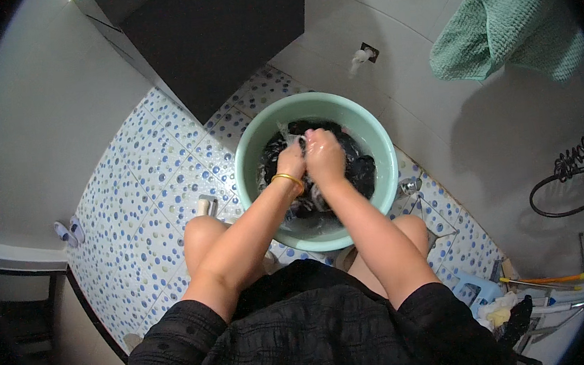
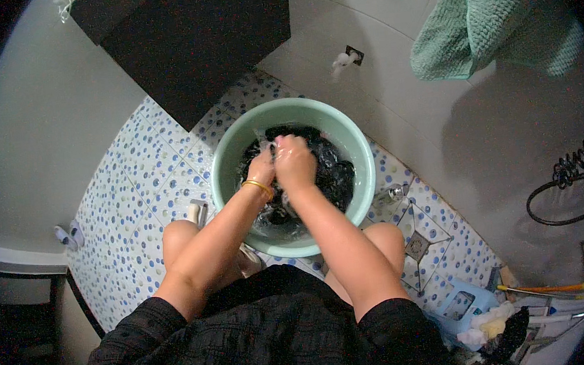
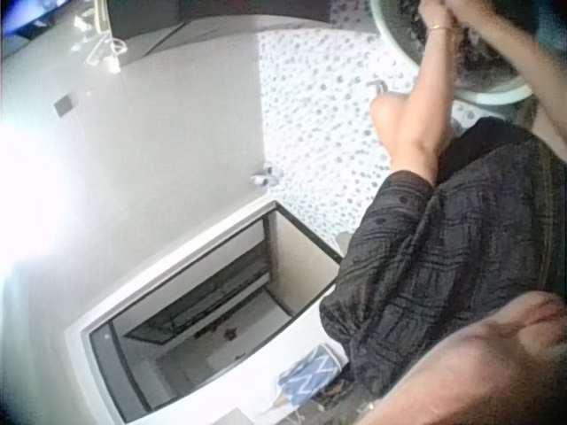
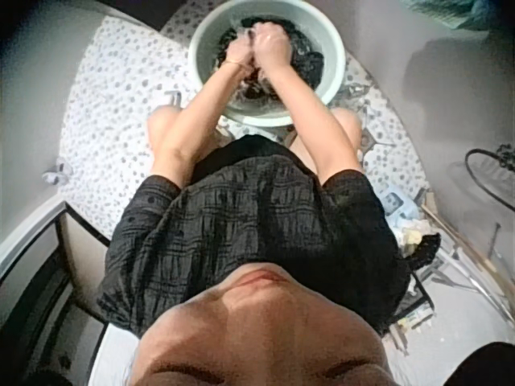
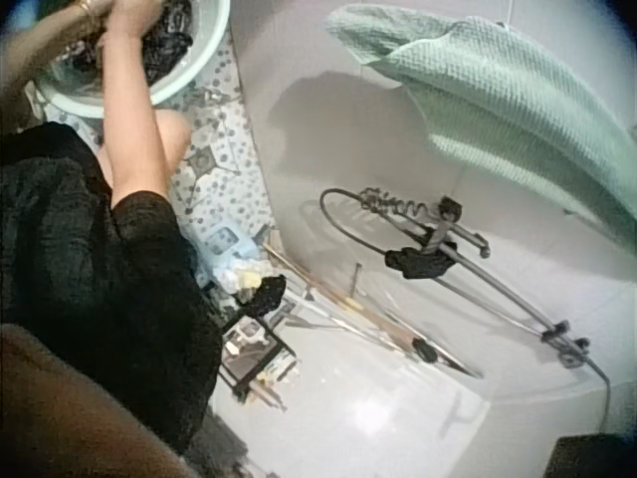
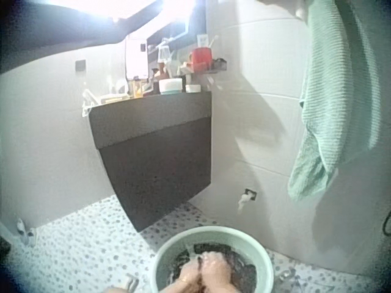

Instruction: The person sits on the bathroom floor and hand-washes clothes in a light green basin filled with water. They scrub and rinse a black and white striped garment, followed by a black garment with colorful lettering, repeatedly submerging and wringing the items.

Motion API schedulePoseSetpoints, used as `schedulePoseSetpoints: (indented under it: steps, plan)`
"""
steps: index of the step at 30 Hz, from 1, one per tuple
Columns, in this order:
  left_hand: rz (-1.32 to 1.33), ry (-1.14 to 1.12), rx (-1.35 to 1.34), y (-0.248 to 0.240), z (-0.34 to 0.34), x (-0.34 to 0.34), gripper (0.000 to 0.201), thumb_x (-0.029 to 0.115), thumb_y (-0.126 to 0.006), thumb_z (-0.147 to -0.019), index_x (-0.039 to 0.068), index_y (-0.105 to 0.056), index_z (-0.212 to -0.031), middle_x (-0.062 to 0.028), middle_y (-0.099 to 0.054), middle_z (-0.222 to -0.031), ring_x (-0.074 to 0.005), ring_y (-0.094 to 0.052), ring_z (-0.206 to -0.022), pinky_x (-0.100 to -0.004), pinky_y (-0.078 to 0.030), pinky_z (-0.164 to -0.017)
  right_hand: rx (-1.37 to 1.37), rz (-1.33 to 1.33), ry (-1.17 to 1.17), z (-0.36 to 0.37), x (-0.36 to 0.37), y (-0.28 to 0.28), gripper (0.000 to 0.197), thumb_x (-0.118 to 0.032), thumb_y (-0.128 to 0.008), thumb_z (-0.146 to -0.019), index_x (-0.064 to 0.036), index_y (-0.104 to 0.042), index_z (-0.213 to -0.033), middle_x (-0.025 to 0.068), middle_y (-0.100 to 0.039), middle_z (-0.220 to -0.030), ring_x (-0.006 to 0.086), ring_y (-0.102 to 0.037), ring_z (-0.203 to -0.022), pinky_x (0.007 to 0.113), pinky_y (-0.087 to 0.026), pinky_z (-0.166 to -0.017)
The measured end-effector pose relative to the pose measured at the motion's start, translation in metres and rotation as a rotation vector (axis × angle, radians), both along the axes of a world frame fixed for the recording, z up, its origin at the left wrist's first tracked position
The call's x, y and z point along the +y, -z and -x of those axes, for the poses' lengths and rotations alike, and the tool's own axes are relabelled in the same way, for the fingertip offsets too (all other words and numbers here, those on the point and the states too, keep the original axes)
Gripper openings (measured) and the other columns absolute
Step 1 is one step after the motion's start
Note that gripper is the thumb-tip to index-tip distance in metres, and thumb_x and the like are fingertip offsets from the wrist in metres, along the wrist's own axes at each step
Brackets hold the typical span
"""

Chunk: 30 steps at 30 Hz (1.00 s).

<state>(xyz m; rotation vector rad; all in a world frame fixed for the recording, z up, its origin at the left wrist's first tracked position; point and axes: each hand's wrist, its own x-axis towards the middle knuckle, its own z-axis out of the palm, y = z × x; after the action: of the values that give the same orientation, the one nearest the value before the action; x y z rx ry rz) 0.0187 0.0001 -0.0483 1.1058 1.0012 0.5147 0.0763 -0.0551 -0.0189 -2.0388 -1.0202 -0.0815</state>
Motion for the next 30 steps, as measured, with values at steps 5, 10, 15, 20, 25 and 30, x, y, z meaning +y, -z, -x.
schedulePoseSetpoints:
  steps: [5, 10, 15, 20, 25, 30]
  plan:
    - [-0.057, 0.418, -0.024, -0.040, 0.024, 0.006, 0.026, 0.028, -0.048, -0.083, 0.004, -0.058, -0.079, -0.0012, -0.055, -0.069, -0.0102, -0.050, -0.060, -0.0240, -0.040, -0.055, 0.378, 0.063, 0.015, -0.046, -0.012, -0.009, 0.030, -0.031, -0.052, -0.083, -0.0014, -0.054, -0.079, 0.0164, -0.058, -0.075, 0.0312, -0.055, -0.069, 0.039, -0.042, -0.063]
    - [-0.958, 0.445, -0.196, -0.057, 0.032, 0.011, 0.041, 0.031, -0.066, -0.067, 0.003, -0.055, -0.094, -0.0125, -0.056, -0.090, -0.0283, -0.052, -0.082, -0.0348, -0.039, -0.080, 0.913, -0.293, -0.396, -0.056, -0.034, -0.043, 0.030, -0.028, -0.066, -0.076, -0.0023, -0.052, -0.086, 0.0034, -0.056, -0.078, 0.0143, -0.051, -0.070, 0.029, -0.042, -0.066]
    - [-0.488, 0.533, -0.295, -0.077, 0.035, 0.007, 0.021, 0.006, -0.065, -0.066, -0.001, -0.058, -0.084, -0.0032, -0.061, -0.080, -0.0115, -0.056, -0.068, -0.0231, -0.046, -0.061, 1.036, -0.397, -0.637, -0.050, -0.044, -0.049, 0.052, -0.019, -0.075, -0.065, -0.0011, -0.046, -0.105, 0.0062, -0.054, -0.096, 0.0154, -0.051, -0.086, 0.029, -0.043, -0.077]
    - [0.123, 0.296, -0.838, -0.109, 0.043, 0.015, 0.025, 0.001, -0.050, -0.066, -0.002, -0.054, -0.090, -0.0109, -0.060, -0.083, -0.0180, -0.059, -0.073, -0.0286, -0.049, -0.069, 0.561, 0.366, -0.648, -0.029, -0.046, -0.025, 0.087, -0.036, -0.082, -0.043, 0.0006, -0.047, -0.113, 0.0179, -0.047, -0.119, 0.0279, -0.043, -0.112, 0.035, -0.033, -0.095]
    - [0.295, 0.124, -1.054, -0.100, 0.057, 0.037, 0.037, 0.009, -0.046, -0.059, -0.002, -0.053, -0.093, -0.0139, -0.059, -0.088, -0.0265, -0.058, -0.082, -0.0373, -0.047, -0.080, 0.645, 0.202, -0.555, -0.039, -0.048, -0.019, 0.068, -0.027, -0.079, -0.055, -0.0027, -0.050, -0.112, 0.0125, -0.056, -0.105, 0.0252, -0.052, -0.099, 0.033, -0.038, -0.087]
    - [0.593, 0.058, -0.957, -0.085, 0.050, 0.039, 0.048, 0.046, -0.055, -0.077, 0.001, -0.058, -0.095, -0.0147, -0.061, -0.094, -0.0277, -0.059, -0.086, -0.0406, -0.046, -0.082, 1.228, -0.670, -0.340, -0.050, -0.038, 0.013, 0.038, 0.000, -0.051, -0.066, 0.0011, -0.049, -0.104, 0.0101, -0.054, -0.099, 0.0172, -0.049, -0.090, 0.028, -0.036, -0.085]
